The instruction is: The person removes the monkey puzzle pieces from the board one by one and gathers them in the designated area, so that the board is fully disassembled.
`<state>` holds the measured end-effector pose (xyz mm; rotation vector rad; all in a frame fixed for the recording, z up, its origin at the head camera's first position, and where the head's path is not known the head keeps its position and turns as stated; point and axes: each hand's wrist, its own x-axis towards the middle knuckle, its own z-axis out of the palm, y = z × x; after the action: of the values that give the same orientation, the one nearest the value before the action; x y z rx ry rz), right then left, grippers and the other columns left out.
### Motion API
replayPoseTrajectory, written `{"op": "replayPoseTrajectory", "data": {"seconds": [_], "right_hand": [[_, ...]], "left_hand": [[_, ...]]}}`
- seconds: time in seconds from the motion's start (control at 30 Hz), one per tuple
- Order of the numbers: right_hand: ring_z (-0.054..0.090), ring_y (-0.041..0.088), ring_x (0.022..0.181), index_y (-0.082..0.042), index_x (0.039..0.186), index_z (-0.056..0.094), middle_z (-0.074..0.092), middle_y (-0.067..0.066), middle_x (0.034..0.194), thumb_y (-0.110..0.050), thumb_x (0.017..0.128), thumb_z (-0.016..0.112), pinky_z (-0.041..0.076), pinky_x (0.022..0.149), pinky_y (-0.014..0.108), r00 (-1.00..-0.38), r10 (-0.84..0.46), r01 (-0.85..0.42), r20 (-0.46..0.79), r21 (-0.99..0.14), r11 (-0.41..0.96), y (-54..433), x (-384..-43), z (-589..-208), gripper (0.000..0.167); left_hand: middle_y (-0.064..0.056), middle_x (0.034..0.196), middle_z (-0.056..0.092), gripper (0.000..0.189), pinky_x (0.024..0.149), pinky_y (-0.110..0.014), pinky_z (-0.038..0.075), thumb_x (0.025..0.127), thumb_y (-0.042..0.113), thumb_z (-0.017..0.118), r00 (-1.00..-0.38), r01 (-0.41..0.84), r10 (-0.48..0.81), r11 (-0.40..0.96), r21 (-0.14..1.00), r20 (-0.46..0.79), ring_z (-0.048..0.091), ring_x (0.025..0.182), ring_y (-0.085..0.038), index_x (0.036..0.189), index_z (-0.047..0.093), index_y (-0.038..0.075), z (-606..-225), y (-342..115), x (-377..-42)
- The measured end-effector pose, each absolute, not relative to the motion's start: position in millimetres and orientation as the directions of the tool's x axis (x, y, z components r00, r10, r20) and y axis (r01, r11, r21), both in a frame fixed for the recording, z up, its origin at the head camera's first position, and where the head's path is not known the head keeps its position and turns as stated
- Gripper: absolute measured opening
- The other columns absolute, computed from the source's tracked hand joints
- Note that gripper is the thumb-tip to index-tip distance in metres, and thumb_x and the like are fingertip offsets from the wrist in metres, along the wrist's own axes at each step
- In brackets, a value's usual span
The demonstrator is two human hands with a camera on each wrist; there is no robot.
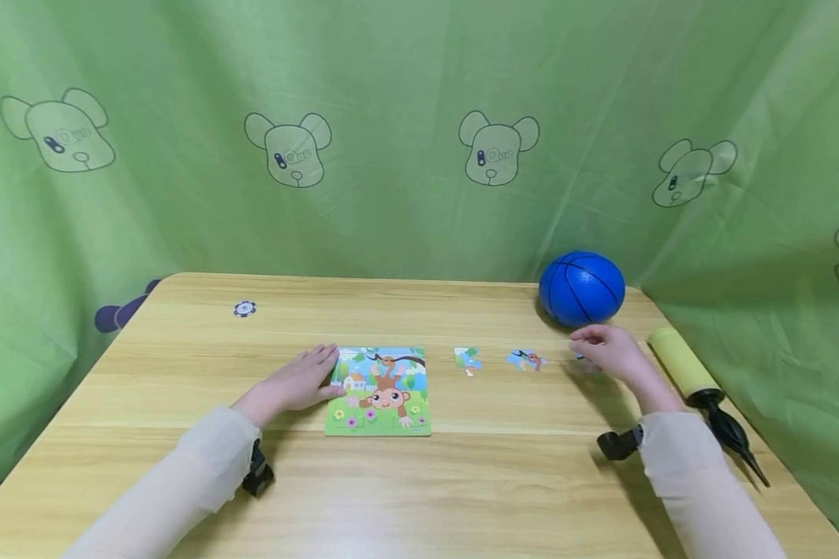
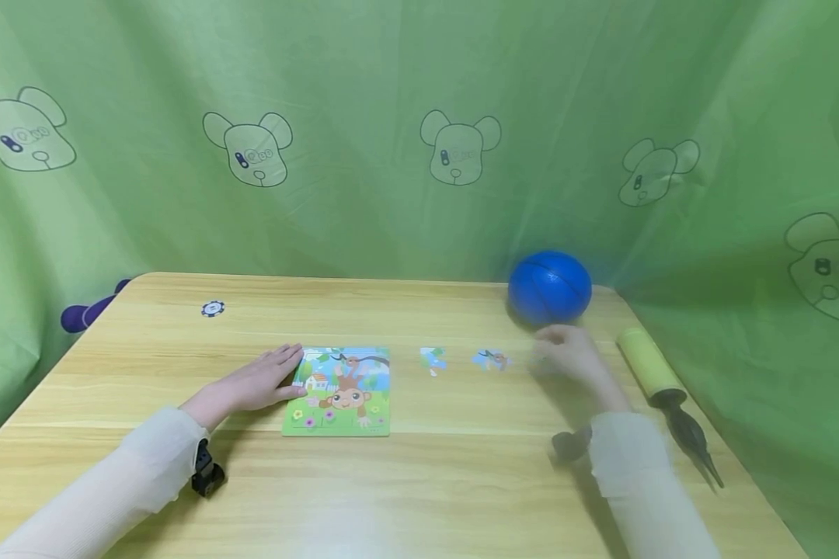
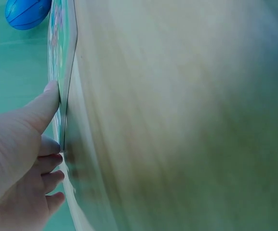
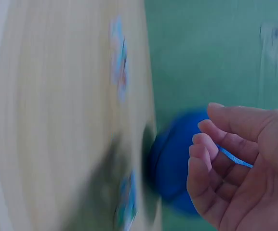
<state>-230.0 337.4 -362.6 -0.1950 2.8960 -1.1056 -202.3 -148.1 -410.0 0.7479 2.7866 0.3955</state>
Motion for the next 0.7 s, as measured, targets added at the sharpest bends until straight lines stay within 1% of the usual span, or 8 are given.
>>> {"op": "replayPoseTrajectory", "data": {"seconds": [0.17,0.33,0.5,0.7], "right_hand": [[0.055,0.024,0.072,0.009,0.108,0.060,0.059,0.011,0.084,-0.013,0.089,0.061,0.051,0.054,0.031,-0.967,-0.251,-0.213,0.039,-0.660,0.720,289,-225,-353,0.029],[0.055,0.020,0.072,0.004,0.103,0.064,0.059,0.006,0.082,-0.011,0.087,0.062,0.050,0.057,0.029,-0.927,-0.372,-0.312,0.047,-0.646,0.697,239,-224,-356,0.022],[0.053,0.017,0.071,0.002,0.099,0.065,0.058,0.001,0.078,-0.009,0.085,0.063,0.047,0.060,0.029,-0.880,-0.473,-0.389,0.042,-0.635,0.667,190,-221,-363,0.018],[0.050,0.014,0.066,0.000,0.098,0.066,0.055,-0.002,0.075,-0.007,0.085,0.062,0.045,0.057,0.026,-0.817,-0.577,-0.442,0.003,-0.645,0.623,147,-218,-374,0.015]], "left_hand": [[-0.024,0.146,0.020,0.071,0.109,-0.049,0.013,0.093,0.041,0.050,-0.841,0.476,0.527,0.827,0.298,-0.119,0.016,0.134,-0.039,0.139,0.028,-0.009,-410,-148,-201],[-0.025,0.145,0.024,0.069,0.108,-0.049,0.015,0.093,0.039,0.051,-0.839,0.494,0.536,0.822,0.283,-0.094,0.019,0.133,-0.039,0.138,0.031,-0.009,-410,-148,-200],[-0.024,0.145,0.024,0.069,0.108,-0.049,0.015,0.093,0.039,0.051,-0.837,0.497,0.539,0.822,0.279,-0.095,0.019,0.133,-0.038,0.139,0.030,-0.008,-410,-150,-199],[-0.023,0.146,0.022,0.072,0.109,-0.048,0.014,0.092,0.042,0.051,-0.833,0.499,0.543,0.820,0.279,-0.108,0.018,0.134,-0.038,0.140,0.027,-0.007,-410,-153,-196]]}}
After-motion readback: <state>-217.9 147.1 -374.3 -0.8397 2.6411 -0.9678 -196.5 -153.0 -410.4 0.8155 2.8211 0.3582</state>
